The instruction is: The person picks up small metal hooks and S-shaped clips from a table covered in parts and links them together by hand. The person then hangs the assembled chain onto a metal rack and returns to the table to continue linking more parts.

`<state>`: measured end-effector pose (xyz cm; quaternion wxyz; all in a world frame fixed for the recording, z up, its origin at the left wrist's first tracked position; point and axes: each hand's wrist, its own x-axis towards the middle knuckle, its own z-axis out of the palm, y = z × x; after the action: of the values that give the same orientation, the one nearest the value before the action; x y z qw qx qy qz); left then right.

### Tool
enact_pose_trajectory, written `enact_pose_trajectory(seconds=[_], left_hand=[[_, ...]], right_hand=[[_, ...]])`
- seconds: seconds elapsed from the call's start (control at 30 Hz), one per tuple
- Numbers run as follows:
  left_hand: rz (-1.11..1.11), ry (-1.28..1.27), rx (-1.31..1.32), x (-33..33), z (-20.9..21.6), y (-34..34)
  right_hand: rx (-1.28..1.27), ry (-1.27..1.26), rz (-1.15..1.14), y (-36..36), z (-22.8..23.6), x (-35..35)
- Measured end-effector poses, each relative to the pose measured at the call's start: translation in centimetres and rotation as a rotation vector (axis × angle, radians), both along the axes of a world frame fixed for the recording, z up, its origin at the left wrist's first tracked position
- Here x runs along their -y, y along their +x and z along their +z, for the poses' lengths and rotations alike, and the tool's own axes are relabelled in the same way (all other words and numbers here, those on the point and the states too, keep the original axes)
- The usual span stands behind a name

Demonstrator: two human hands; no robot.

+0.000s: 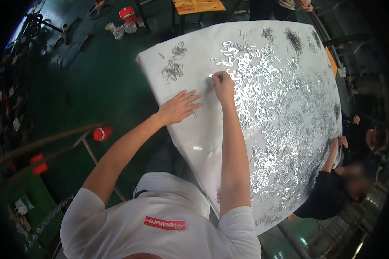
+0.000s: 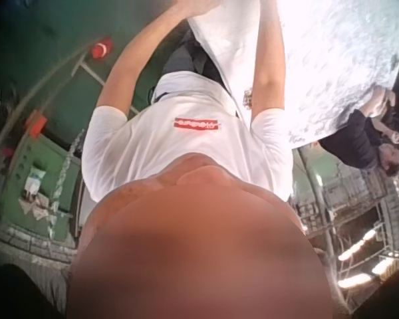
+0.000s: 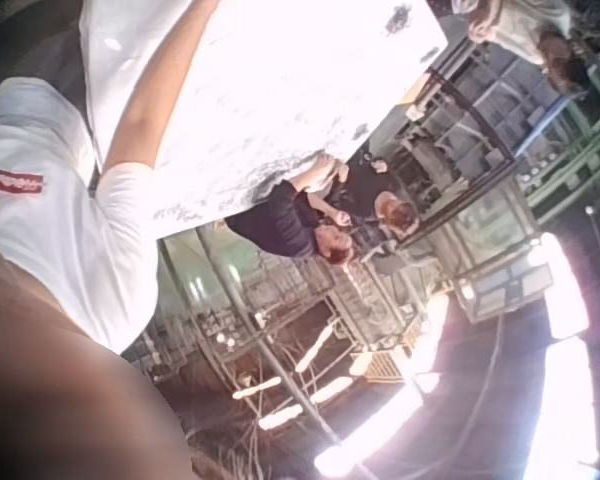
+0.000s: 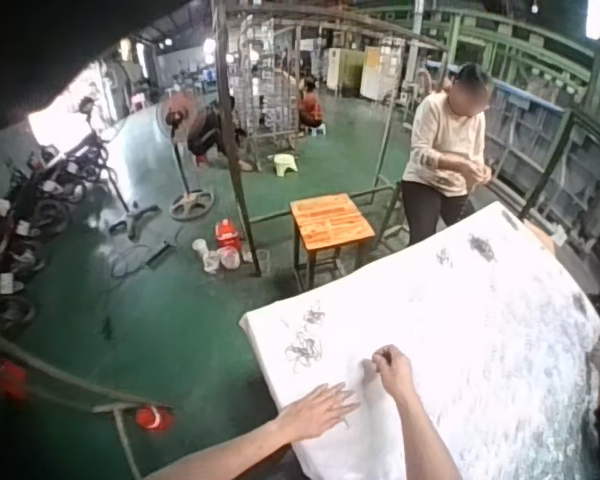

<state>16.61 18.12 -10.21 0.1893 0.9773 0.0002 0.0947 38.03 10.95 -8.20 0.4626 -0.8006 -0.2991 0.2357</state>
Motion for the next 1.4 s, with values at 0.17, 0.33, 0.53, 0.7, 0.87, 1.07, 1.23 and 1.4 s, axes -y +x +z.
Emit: enact_pose_trajectory(seconds=[0.17,0.33,0.53,0.7,0.87,1.07,1.23,1.4], left_hand=[[-0.009,0.022,-0.056,-0.2,0.2,0.2],[-0.02,0.003,-0.09,-0.2,0.4,0.0],[-0.026,-0.064,-0.042,-0.6,1.3,0.2],[-0.029,-0.083,-0.028,-0.6,1.8,0.4],[-0.018,-0.098,-0.031,-0.8,1.9,0.8],[-0.014,-0.124,-0.068,-0.8,1.0,0.5],[-0.011,-0.064,-0.002,-0.8,0.7,0.6],[-0.013,-0.177,0.16,-0.7,0.4,0.4]], right_hand=[[0.093,-0.004,-0.079,4.4,-0.2,-7.7],[0.094,0.026,-0.135,7.4,-1.2,-10.8],[0.143,0.03,-0.342,13.7,-1.8,-8.8],[0.168,-0.007,-0.46,19.9,-2.2,-5.9],[0.1,0.062,-0.544,26.0,-1.3,-5.7],[0.054,0.194,-0.373,24.4,1.8,-6.1],[0.478,-0.007,-0.094,9.2,2.2,1.6],[0.078,-0.067,-0.106,-5.7,2.1,11.4]])
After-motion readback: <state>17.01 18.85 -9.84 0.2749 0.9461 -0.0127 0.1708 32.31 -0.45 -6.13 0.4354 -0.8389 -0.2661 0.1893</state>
